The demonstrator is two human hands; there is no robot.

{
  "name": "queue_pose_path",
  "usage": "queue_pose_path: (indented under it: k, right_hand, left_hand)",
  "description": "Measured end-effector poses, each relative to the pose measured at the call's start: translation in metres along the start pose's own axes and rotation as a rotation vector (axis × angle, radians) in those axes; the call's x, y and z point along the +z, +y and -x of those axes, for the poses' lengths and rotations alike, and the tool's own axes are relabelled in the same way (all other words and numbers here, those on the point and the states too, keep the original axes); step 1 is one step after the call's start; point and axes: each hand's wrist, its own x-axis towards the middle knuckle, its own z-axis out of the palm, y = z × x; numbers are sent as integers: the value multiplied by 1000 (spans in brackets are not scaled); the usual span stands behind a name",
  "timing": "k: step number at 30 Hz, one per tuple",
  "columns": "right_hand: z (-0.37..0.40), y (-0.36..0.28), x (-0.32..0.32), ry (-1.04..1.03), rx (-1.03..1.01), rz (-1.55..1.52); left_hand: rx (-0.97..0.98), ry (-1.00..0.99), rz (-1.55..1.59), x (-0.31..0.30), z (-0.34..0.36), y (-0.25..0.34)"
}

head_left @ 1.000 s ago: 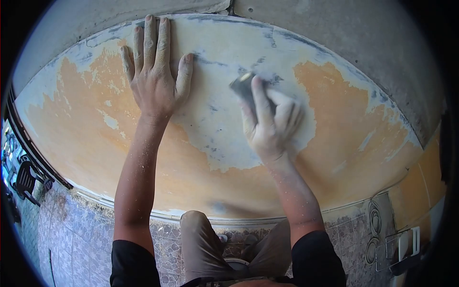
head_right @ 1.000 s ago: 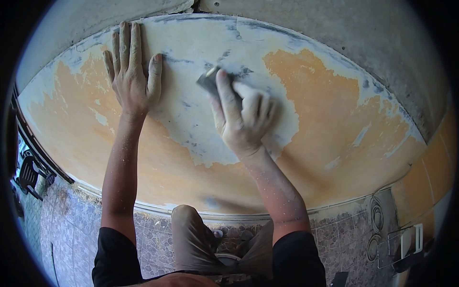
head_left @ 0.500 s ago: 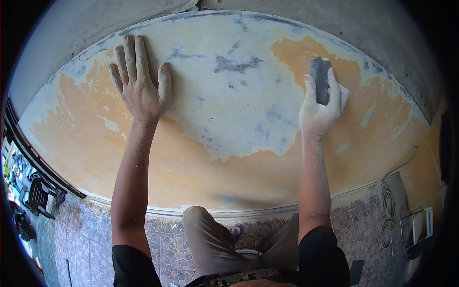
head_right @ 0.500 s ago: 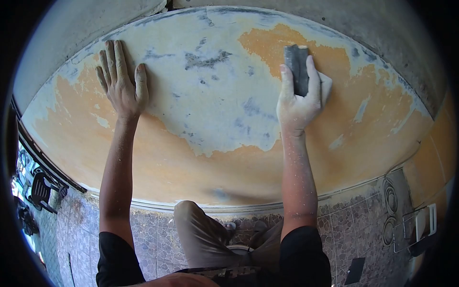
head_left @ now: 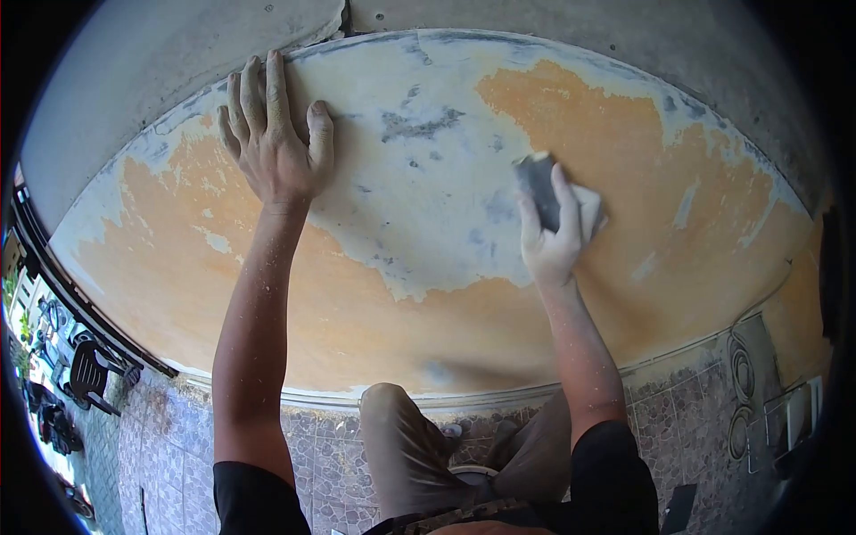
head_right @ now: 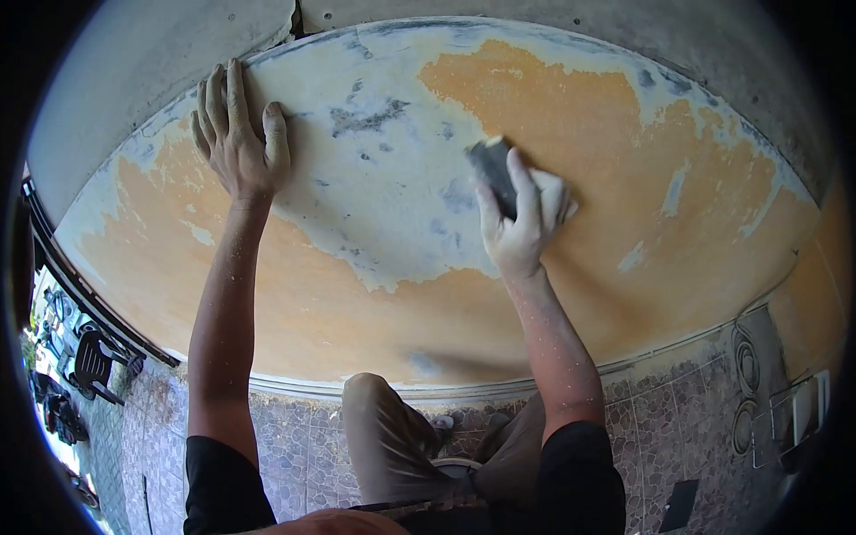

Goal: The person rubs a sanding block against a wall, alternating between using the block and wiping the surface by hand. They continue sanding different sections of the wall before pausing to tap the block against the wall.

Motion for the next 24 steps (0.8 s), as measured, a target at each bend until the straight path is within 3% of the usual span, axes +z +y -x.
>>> queue_pose_path:
  k: [2, 5, 10, 13, 15, 18, 19, 22, 24]
  right_hand:
    - [-50, -5, 11, 74, 110, 1]
    - [-41, -21, 25, 114, 23, 72]
    - [131, -32, -5, -263, -270, -72]
    - [109, -23, -17, -340, -308, -136]
    - [52, -22, -2, -212, -266, -71]
    - [-62, -25, 30, 31, -14, -74]
    - [-87, -25, 39, 67, 37, -86]
    - [-97, -43, 39, 27, -30, 6]
    - [-40, -47, 30, -35, -11, -61]
  left_hand:
    - [4, -9, -37, 1, 0, -1]
    - [12, 47, -21, 3, -8, -1]
    - [-107, 69, -5, 11, -25, 14]
    - [-58, 143, 11, 14, -25, 10]
    - [-64, 198, 41, 16, -22, 14]
    - [-61, 144, 58, 0, -27, 26]
    - [15, 226, 57, 15, -27, 14]
    - [-47, 106, 73, -4, -30, 24]
    - [-61, 112, 42, -6, -30, 27]
